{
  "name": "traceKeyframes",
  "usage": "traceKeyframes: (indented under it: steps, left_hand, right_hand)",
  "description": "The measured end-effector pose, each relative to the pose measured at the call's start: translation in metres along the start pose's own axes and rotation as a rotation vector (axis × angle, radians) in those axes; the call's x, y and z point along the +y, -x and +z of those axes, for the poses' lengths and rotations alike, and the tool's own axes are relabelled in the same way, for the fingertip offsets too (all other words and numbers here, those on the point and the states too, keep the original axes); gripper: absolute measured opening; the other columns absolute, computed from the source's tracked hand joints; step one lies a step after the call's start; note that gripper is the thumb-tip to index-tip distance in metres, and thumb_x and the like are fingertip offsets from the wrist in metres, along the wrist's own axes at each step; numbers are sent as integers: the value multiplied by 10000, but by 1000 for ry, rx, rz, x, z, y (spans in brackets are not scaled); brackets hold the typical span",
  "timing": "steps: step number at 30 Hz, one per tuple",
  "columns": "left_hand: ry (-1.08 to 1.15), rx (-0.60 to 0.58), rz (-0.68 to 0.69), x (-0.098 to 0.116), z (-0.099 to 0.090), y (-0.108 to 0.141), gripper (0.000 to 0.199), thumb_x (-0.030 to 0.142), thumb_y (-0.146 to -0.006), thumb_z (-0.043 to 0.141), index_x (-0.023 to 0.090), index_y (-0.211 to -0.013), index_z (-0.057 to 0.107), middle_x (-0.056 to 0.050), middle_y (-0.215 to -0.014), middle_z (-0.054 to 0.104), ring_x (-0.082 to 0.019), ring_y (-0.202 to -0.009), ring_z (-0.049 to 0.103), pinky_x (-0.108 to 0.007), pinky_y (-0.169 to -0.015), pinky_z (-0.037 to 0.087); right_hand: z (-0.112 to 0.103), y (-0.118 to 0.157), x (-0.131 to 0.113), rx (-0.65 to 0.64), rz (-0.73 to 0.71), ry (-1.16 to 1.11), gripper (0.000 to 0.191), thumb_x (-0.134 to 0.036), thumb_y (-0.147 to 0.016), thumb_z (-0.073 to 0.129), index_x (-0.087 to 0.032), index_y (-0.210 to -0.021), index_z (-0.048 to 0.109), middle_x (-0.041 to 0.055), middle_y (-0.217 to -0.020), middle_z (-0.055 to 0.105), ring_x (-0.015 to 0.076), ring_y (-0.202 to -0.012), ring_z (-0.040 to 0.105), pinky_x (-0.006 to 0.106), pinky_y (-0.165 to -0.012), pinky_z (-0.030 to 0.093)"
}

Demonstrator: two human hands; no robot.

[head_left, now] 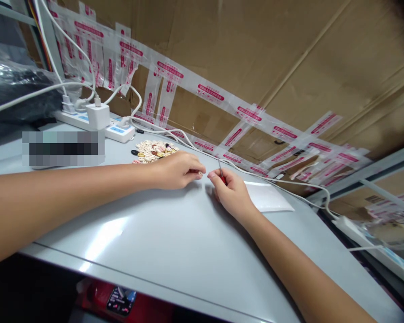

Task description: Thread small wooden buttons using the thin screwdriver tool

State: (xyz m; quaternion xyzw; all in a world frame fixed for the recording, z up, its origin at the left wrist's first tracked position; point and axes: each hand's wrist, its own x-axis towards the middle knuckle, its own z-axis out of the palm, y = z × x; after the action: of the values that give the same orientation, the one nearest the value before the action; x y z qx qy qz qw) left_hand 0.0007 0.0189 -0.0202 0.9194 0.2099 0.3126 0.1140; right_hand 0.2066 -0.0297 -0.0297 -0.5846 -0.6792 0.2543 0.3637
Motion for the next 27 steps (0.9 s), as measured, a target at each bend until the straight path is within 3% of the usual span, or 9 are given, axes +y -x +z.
traceKeyframes:
  steps: [4, 7, 13, 17, 27]
  left_hand:
    - [37, 24, -8, 7, -1, -2, 218, 221, -915, 522, 188, -876, 734, -24, -750, 673, -155, -699, 591, -285, -667, 425]
    - [65, 42, -9, 9, -1, -3, 233, 242, -935, 521, 176, -918, 744, -37, -809, 699, -153, -731, 606, -285, -684, 436]
    - [136, 3, -79, 10, 0, 0, 224, 245, -915, 565, 196, -1068, 721, -36, -938, 733, -153, -815, 643, -268, -704, 457]
    - [159, 17, -135, 11, 1, 0, 206, 267, -907, 586, 182, -1034, 724, -39, -923, 742, -156, -802, 654, -268, -700, 466]
    - [67, 55, -34, 10, 0, -1, 180, 240, -905, 588, 164, -959, 741, -43, -847, 744, -150, -746, 647, -261, -667, 443]
  right_hand:
    - [2, 4, -12, -135, 176, -399, 327, -513, -801, 691, -221, -836, 549, -102, -498, 335, 88, -426, 303, 237, -431, 274]
    - [2, 6, -19, -185, 233, -571, 355, -483, -752, 764, -218, -826, 538, -113, -499, 315, 68, -429, 263, 212, -416, 254]
    - [1, 7, -19, -225, 258, -630, 365, -451, -738, 797, -208, -832, 543, -115, -501, 322, 54, -434, 233, 191, -399, 231]
    - [0, 8, -18, -250, 255, -647, 362, -459, -760, 785, -206, -840, 538, -116, -512, 315, 51, -440, 223, 183, -401, 221]
    - [-1, 10, -22, -276, 271, -663, 369, -465, -770, 779, -198, -841, 534, -109, -514, 309, 52, -455, 218, 185, -405, 198]
